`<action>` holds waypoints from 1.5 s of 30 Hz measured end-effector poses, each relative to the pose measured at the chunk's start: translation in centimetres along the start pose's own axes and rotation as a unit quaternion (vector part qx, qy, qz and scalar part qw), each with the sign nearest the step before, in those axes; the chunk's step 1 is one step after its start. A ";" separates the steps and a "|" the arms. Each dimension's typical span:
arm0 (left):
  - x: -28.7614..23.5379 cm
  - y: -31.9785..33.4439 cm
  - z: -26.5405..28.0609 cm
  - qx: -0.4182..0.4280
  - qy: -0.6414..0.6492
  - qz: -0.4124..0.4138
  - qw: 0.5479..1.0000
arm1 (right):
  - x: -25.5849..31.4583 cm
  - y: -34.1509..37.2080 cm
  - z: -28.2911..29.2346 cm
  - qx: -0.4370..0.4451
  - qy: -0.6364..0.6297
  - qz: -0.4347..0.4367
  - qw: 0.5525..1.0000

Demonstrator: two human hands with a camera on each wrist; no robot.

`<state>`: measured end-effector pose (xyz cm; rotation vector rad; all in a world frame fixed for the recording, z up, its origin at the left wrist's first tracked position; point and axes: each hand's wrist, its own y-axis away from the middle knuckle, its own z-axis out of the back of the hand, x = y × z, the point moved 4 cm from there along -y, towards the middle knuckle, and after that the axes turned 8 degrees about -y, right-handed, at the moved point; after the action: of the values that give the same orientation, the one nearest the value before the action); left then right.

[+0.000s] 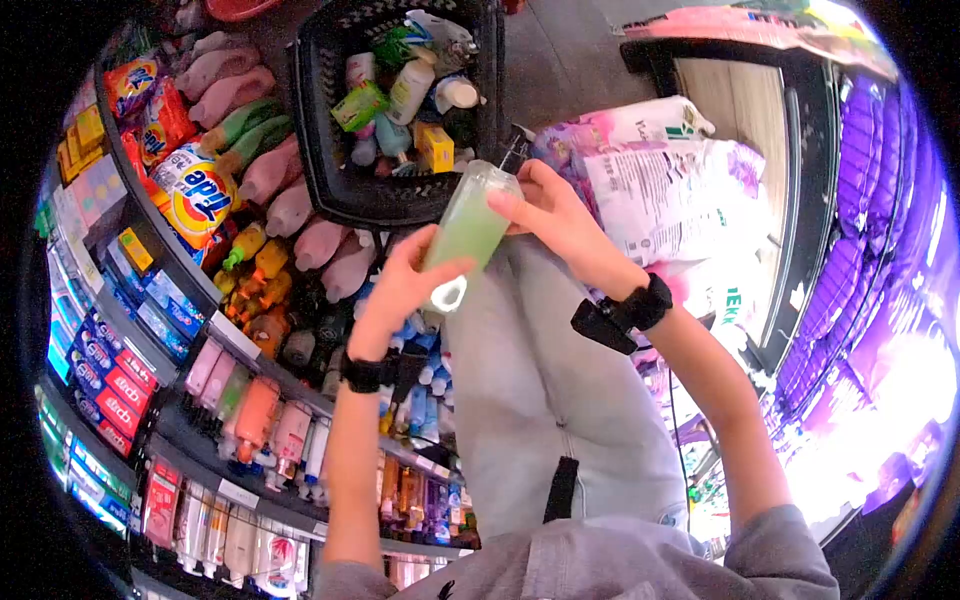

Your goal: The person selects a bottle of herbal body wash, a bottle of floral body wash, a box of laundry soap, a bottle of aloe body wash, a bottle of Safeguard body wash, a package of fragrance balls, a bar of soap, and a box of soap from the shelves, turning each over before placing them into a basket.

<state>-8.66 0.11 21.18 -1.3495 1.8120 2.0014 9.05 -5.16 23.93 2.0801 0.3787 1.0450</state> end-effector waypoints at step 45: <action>15.1 3.9 10.5 -0.495 -0.279 -0.006 0.823 | -7.4 2.8 9.6 0.071 0.704 0.152 0.690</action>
<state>-25.45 1.13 12.77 -0.6817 0.4571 3.0307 11.79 -15.97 18.36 0.9913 0.8475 2.7717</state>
